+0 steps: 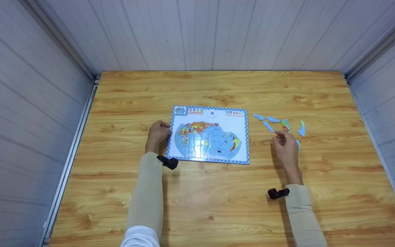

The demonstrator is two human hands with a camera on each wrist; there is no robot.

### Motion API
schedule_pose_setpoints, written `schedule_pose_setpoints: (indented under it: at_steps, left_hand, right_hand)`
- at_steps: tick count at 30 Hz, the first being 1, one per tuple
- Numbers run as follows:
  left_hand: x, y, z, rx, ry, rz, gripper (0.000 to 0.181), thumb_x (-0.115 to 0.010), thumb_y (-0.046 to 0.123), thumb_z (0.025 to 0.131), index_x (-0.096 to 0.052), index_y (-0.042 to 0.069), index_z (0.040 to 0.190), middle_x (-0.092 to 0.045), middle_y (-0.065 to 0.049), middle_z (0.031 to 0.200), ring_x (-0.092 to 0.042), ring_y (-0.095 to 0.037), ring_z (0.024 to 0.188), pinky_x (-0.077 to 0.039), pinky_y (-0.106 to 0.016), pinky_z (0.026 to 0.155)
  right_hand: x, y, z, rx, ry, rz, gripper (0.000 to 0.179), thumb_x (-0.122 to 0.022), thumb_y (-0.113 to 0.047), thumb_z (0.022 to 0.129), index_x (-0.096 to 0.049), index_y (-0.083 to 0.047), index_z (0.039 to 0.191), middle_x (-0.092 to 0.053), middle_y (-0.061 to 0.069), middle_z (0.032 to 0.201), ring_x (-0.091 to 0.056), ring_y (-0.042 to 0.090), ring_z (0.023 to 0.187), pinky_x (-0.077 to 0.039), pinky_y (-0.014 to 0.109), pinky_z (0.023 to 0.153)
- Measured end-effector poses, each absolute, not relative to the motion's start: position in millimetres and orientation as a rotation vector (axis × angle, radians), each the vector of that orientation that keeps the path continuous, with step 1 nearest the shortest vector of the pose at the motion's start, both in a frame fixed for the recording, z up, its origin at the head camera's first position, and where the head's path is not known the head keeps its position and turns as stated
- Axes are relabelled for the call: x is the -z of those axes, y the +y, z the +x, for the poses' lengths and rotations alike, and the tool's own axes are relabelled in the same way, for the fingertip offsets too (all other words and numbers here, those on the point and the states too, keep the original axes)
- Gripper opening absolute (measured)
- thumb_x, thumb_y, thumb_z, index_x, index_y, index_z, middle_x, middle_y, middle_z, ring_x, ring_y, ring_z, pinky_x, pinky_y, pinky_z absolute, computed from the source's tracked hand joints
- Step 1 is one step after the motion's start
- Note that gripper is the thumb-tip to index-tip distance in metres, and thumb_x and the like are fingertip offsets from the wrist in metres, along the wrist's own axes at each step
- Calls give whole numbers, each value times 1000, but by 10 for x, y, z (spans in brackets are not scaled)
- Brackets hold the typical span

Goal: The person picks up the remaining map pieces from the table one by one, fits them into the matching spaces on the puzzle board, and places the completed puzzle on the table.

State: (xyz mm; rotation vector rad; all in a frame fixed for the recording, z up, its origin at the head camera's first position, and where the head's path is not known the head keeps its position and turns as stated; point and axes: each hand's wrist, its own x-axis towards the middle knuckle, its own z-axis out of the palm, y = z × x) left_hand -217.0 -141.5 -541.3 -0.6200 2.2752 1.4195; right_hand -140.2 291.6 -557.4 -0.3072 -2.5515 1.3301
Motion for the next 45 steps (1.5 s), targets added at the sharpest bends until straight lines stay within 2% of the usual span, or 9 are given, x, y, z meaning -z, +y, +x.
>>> schedule_pose_setpoints:
  at_steps: [6, 13, 24, 37, 40, 45]
  left_hand:
    - [5406, -1412, -2171, -1413, 2279, -621, 26, -57, 6, 90, -55, 5, 116, -56, -12, 114, -54, -25, 103, -45, -37, 89]
    - [5423, -1402, -2182, -1408, 2275, -645, 25, -57, 6, 90, -56, 6, 115, -57, -12, 115, -54, -26, 104, -46, -38, 90]
    - [5418, -1425, -2166, -1395, 2309, -595, 25, -57, 7, 90, -56, 5, 115, -57, -13, 116, -53, -25, 104, -45, -38, 91]
    - [5419, -1410, -2188, -1392, 2301, -630, 24, -57, 7, 90, -56, 6, 114, -57, -13, 117, -54, -26, 105, -45, -38, 91]
    - [5413, -1406, -2181, -1400, 2298, -630, 23, -57, 8, 91, -56, 6, 114, -57, -13, 117, -54, -26, 105, -45, -38, 90]
    - [5415, -1413, -2178, -1405, 2295, -619, 25, -57, 7, 90, -56, 5, 115, -57, -13, 116, -53, -25, 104, -45, -37, 89]
  right_hand:
    - [5586, 3007, -1406, -1305, -2525, -340, 25, -62, -3, 89, -63, 6, 112, -63, 20, 103, -55, 14, 87, -40, 4, 70]
    - [5584, 3094, -1386, -1280, -2536, -377, 27, -61, -4, 90, -63, 3, 115, -62, 18, 106, -51, 3, 84, -40, 6, 72]
    - [5605, 3188, -1381, -1218, -2530, -408, 25, -62, -4, 90, -64, 2, 113, -62, 16, 100, -54, 12, 87, -39, 8, 71]
    - [5607, 3291, -1378, -1199, -2565, -480, 25, -60, -5, 91, -62, 3, 115, -59, 19, 108, -56, 24, 98, -40, 15, 80]
    - [5608, 3312, -1372, -1187, -2573, -495, 26, -61, -6, 91, -62, 3, 115, -58, 19, 110, -56, 27, 101, -42, 21, 83]
    - [5600, 3346, -1349, -1184, -2606, -538, 30, -60, -8, 91, -60, 2, 119, -55, 21, 116, -53, 33, 107, -42, 38, 92]
